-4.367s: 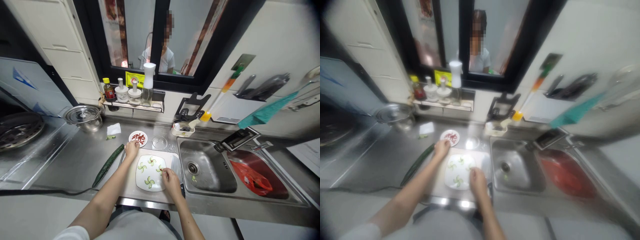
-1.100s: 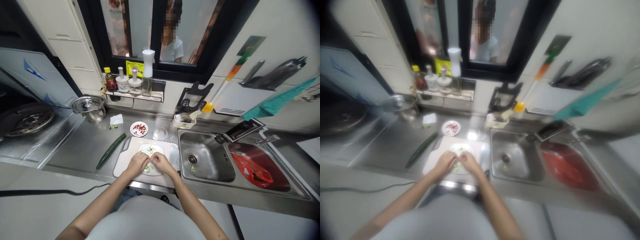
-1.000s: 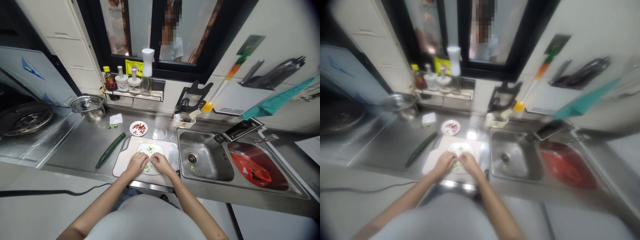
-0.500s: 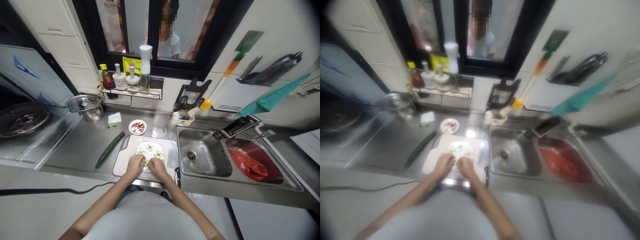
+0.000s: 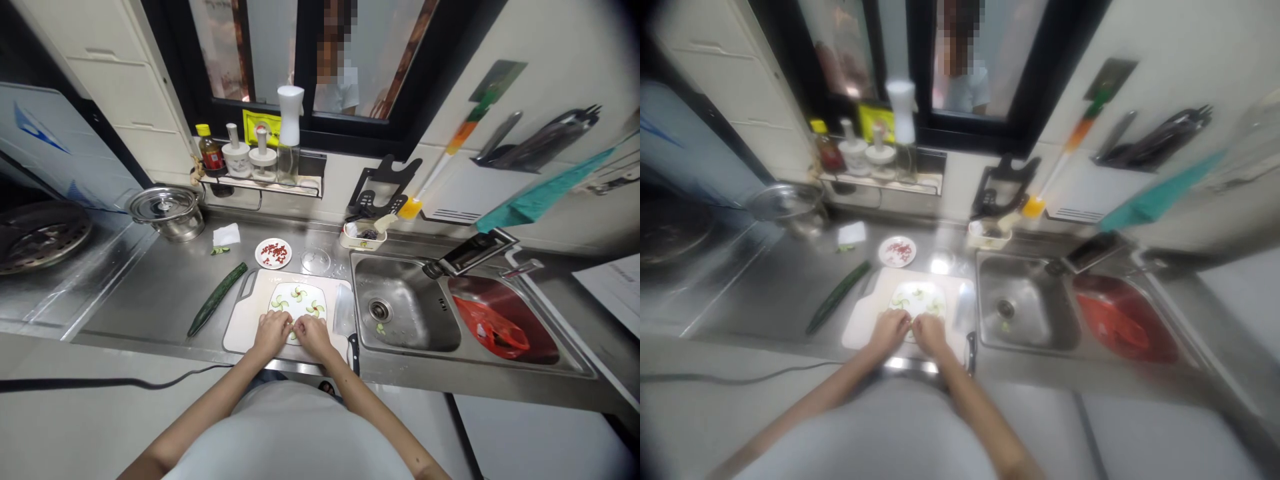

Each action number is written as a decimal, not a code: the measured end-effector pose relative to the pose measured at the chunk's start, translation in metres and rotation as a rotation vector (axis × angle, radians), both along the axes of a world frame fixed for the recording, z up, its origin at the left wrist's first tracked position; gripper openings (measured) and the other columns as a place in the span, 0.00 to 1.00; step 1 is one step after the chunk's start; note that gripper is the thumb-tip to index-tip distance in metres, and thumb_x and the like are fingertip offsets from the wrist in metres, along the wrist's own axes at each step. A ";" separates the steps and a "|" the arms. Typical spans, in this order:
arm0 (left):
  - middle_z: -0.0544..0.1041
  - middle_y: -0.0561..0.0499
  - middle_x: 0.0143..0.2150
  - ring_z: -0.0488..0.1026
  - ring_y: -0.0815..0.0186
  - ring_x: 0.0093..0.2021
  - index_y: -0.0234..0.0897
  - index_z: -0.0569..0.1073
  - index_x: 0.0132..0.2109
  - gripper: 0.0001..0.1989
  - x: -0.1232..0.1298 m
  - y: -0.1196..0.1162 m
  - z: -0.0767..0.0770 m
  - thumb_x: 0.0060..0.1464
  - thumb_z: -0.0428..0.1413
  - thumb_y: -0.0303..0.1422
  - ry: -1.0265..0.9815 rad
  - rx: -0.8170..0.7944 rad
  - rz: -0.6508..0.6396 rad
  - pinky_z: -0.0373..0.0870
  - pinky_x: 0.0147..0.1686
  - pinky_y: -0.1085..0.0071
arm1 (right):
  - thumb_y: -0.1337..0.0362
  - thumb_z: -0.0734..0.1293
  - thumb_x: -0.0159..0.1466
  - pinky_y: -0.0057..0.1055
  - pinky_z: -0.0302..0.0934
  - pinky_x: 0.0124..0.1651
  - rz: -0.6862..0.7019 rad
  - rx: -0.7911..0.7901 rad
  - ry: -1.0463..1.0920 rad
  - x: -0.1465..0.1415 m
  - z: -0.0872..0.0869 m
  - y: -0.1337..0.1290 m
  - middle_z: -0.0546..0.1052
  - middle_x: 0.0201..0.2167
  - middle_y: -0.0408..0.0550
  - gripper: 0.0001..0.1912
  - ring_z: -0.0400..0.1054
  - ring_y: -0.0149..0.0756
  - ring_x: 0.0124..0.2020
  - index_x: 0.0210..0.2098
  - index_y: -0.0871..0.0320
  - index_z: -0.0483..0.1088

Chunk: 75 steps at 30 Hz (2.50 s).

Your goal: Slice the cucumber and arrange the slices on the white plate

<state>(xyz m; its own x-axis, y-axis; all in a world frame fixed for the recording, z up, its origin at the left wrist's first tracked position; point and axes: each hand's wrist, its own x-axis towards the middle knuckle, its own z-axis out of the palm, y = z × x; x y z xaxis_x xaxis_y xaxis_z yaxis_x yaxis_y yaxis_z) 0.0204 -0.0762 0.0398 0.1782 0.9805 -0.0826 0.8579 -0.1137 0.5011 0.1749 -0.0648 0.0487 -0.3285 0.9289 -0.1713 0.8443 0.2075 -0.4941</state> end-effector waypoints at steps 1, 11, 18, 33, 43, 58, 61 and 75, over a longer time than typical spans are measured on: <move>0.76 0.48 0.38 0.68 0.59 0.43 0.40 0.72 0.37 0.06 0.000 0.000 0.000 0.59 0.51 0.34 0.004 -0.004 0.000 0.56 0.42 0.64 | 0.63 0.60 0.65 0.29 0.46 0.38 0.000 0.002 -0.009 0.000 0.000 0.000 0.76 0.31 0.46 0.11 0.65 0.33 0.34 0.30 0.58 0.72; 0.76 0.49 0.38 0.68 0.58 0.43 0.40 0.71 0.37 0.05 0.001 0.001 0.001 0.58 0.52 0.33 0.031 -0.034 -0.002 0.55 0.42 0.64 | 0.63 0.60 0.65 0.31 0.44 0.39 -0.021 0.014 -0.070 -0.005 -0.004 -0.001 0.76 0.33 0.47 0.10 0.65 0.34 0.35 0.31 0.58 0.70; 0.76 0.49 0.40 0.68 0.59 0.44 0.40 0.72 0.38 0.04 0.001 0.003 0.003 0.57 0.52 0.33 0.038 -0.056 0.002 0.55 0.44 0.64 | 0.64 0.61 0.63 0.30 0.43 0.39 -0.057 -0.019 -0.015 -0.004 -0.003 0.000 0.76 0.34 0.46 0.06 0.64 0.34 0.36 0.34 0.58 0.69; 0.76 0.49 0.40 0.67 0.60 0.44 0.41 0.72 0.38 0.06 0.002 0.002 0.002 0.59 0.52 0.37 0.049 -0.080 0.011 0.55 0.44 0.65 | 0.66 0.61 0.63 0.30 0.42 0.39 -0.044 -0.045 -0.020 -0.002 -0.003 0.004 0.76 0.33 0.45 0.06 0.64 0.33 0.35 0.33 0.58 0.69; 0.75 0.49 0.39 0.67 0.60 0.44 0.41 0.72 0.38 0.06 0.003 0.004 0.003 0.59 0.52 0.36 0.067 -0.086 -0.001 0.55 0.44 0.65 | 0.66 0.61 0.63 0.31 0.42 0.39 -0.033 -0.020 -0.089 -0.004 -0.002 0.004 0.76 0.34 0.47 0.06 0.65 0.34 0.36 0.33 0.58 0.69; 0.76 0.50 0.39 0.68 0.61 0.43 0.41 0.72 0.38 0.06 0.002 0.003 -0.001 0.59 0.51 0.34 0.012 -0.069 0.008 0.55 0.43 0.66 | 0.65 0.60 0.64 0.29 0.42 0.38 -0.117 0.026 -0.008 -0.003 -0.006 -0.001 0.74 0.29 0.44 0.08 0.63 0.31 0.33 0.31 0.58 0.69; 0.77 0.51 0.39 0.68 0.61 0.43 0.42 0.73 0.39 0.06 -0.002 0.004 -0.001 0.58 0.52 0.35 -0.020 -0.045 0.031 0.56 0.45 0.66 | 0.66 0.60 0.64 0.28 0.43 0.38 -0.157 0.021 0.036 0.000 -0.004 -0.001 0.74 0.29 0.43 0.08 0.63 0.30 0.32 0.32 0.58 0.69; 0.78 0.50 0.37 0.72 0.63 0.42 0.40 0.75 0.42 0.10 -0.039 0.072 -0.005 0.56 0.52 0.36 -0.194 0.015 0.389 0.62 0.41 0.69 | 0.66 0.59 0.64 0.26 0.46 0.37 -0.282 0.052 0.021 0.005 -0.003 -0.009 0.74 0.28 0.44 0.10 0.63 0.30 0.31 0.31 0.58 0.71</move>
